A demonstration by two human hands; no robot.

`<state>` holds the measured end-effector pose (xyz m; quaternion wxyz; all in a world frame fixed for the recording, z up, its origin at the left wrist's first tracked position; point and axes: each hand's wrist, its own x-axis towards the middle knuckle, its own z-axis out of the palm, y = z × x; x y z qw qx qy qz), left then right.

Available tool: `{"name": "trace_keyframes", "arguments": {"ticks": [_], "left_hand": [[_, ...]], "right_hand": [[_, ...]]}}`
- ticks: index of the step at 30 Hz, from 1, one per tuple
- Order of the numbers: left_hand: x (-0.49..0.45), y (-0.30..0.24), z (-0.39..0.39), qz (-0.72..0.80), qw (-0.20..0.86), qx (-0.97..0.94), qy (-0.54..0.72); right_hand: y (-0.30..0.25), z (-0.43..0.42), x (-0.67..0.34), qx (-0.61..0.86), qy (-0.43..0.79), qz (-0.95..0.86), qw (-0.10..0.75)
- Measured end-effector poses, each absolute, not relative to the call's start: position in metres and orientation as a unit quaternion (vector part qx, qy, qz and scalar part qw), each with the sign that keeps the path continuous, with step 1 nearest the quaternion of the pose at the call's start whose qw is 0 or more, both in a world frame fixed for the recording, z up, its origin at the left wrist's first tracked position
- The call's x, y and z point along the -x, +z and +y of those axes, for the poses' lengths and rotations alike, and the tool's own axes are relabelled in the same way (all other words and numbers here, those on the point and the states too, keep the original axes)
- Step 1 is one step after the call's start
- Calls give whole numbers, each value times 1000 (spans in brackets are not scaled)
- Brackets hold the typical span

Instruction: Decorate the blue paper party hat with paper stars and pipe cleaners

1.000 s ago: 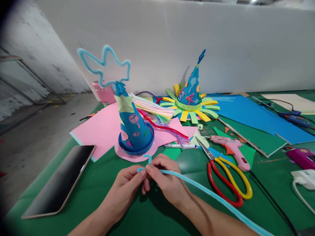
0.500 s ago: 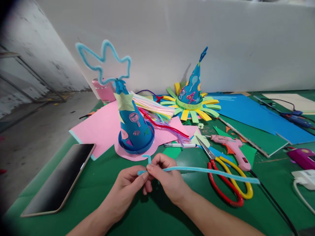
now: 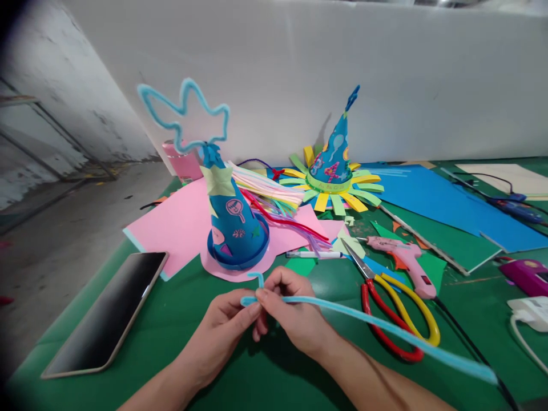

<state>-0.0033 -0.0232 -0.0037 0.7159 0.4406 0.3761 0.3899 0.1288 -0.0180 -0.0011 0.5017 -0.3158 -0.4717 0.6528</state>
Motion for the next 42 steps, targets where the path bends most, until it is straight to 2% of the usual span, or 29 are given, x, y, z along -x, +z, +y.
{"name": "trace_keyframes", "arguments": {"ticks": [7, 13, 17, 20, 24, 31, 34, 42], "left_hand": [[4, -1, -23, 389, 736, -375, 408], [7, -3, -18, 395, 743, -295, 453], [7, -3, -20, 369, 772, -279, 435], [3, -3, -24, 373, 780, -300, 402], [-1, -3, -28, 419, 756, -358, 353], [-4, 2, -32, 467, 584, -574, 335], [-6, 2, -33, 460, 543, -614, 342], [-5, 3, -33, 451, 623, -553, 319]], "right_hand": [[-6, -16, -126, 305, 700, -452, 461], [-3, -11, -137, 387, 638, -505, 435], [-4, -4, -143, 427, 586, -536, 433], [-2, -1, -144, 410, 564, -557, 451], [4, -4, -142, 427, 534, -585, 436], [1, -8, -139, 449, 484, -603, 447], [-1, -7, -139, 446, 479, -610, 447], [3, -4, -143, 418, 524, -600, 437]]}}
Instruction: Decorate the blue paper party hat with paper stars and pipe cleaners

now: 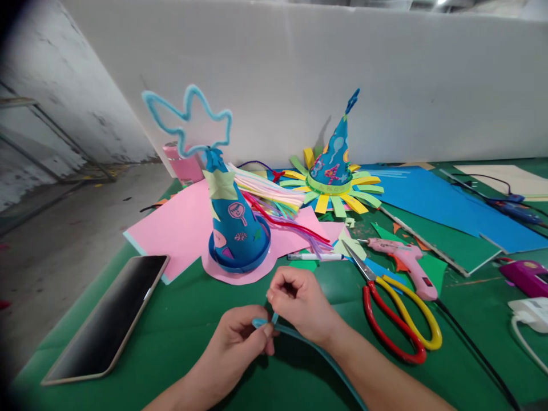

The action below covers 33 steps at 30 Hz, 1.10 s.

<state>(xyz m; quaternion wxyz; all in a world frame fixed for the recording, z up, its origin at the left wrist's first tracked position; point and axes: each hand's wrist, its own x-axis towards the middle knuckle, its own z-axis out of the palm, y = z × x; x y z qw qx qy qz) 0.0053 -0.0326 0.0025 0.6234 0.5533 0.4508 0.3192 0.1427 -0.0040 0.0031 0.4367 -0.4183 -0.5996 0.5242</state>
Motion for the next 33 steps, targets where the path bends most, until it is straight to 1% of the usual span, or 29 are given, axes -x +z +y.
{"name": "trace_keyframes", "arguments": {"ticks": [5, 10, 13, 15, 17, 20, 22, 24, 28, 33], "left_hand": [[-5, -2, -33, 425, 716, -439, 336], [-2, -6, -30, 328, 828, -300, 342], [1, -6, -29, 268, 864, -278, 323], [2, -7, -29, 251, 872, -271, 322], [2, -6, -28, 248, 871, -263, 332], [2, -6, -28, 249, 866, -255, 350], [1, -6, -28, 246, 866, -252, 356], [1, -6, -28, 242, 869, -251, 351], [1, -6, -29, 237, 875, -249, 342], [1, -5, -30, 236, 879, -239, 339]], "right_hand": [[8, -2, -148, 402, 595, -560, 414], [6, -6, -146, 376, 716, -420, 411], [3, -10, -142, 333, 778, -359, 394], [1, -11, -141, 317, 792, -348, 388], [-1, -12, -141, 330, 757, -391, 407], [-2, -11, -145, 364, 595, -552, 457], [-1, -10, -147, 363, 484, -639, 475], [-1, -10, -149, 355, 423, -679, 485], [-1, -10, -151, 350, 385, -700, 490], [-1, -9, -150, 353, 386, -700, 487]]}}
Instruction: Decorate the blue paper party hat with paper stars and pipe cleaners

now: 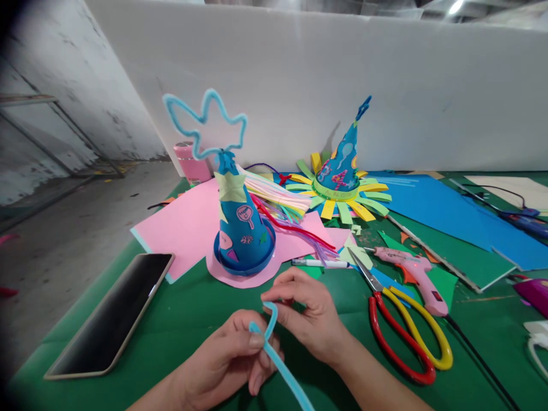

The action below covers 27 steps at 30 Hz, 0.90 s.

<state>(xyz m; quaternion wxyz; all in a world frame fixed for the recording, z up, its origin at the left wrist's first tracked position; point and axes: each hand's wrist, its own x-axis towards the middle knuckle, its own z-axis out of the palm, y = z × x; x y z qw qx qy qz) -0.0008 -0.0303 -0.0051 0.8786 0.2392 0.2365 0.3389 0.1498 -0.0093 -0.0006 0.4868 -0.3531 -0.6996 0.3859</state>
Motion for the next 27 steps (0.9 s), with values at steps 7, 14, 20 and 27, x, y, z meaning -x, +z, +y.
{"name": "trace_keyframes", "arguments": {"ticks": [7, 14, 20, 27], "left_hand": [[1, -7, -31, 215, 882, -257, 332], [1, -6, -31, 236, 879, -265, 318], [1, -7, -32, 235, 879, -275, 312], [2, -7, -33, 230, 881, -265, 317]], "right_hand": [[1, -10, -149, 353, 383, -709, 475], [5, -11, -149, 360, 385, -721, 450], [8, -11, -149, 363, 400, -722, 433], [10, -11, -150, 358, 421, -722, 416]]}}
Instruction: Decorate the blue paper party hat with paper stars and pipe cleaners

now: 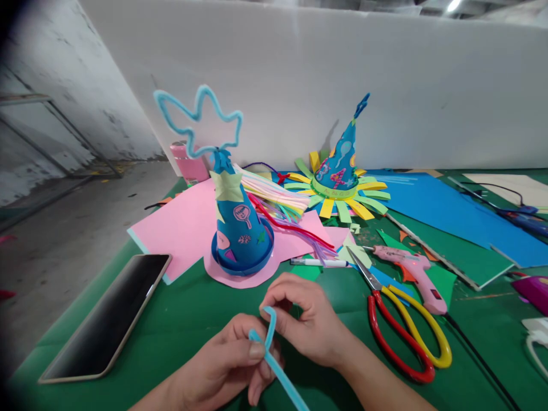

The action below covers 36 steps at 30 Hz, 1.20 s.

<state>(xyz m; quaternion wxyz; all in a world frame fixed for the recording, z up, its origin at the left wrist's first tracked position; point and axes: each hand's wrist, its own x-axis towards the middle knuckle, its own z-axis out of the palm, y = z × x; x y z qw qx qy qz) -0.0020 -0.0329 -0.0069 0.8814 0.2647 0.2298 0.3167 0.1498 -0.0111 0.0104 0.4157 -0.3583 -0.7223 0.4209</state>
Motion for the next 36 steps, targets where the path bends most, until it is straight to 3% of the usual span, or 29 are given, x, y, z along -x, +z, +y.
{"name": "trace_keyframes", "arguments": {"ticks": [11, 20, 30, 36], "left_hand": [[2, -8, -30, 245, 862, -272, 351], [-1, -4, -27, 306, 824, -277, 389], [-8, -8, -31, 385, 778, -337, 366], [-6, -9, -30, 364, 793, -317, 371]], "right_hand": [[6, -8, -152, 377, 477, -694, 385], [-5, 0, -152, 412, 593, -518, 458], [14, -4, -144, 439, 560, -571, 410], [8, -2, -148, 417, 585, -553, 422]]}}
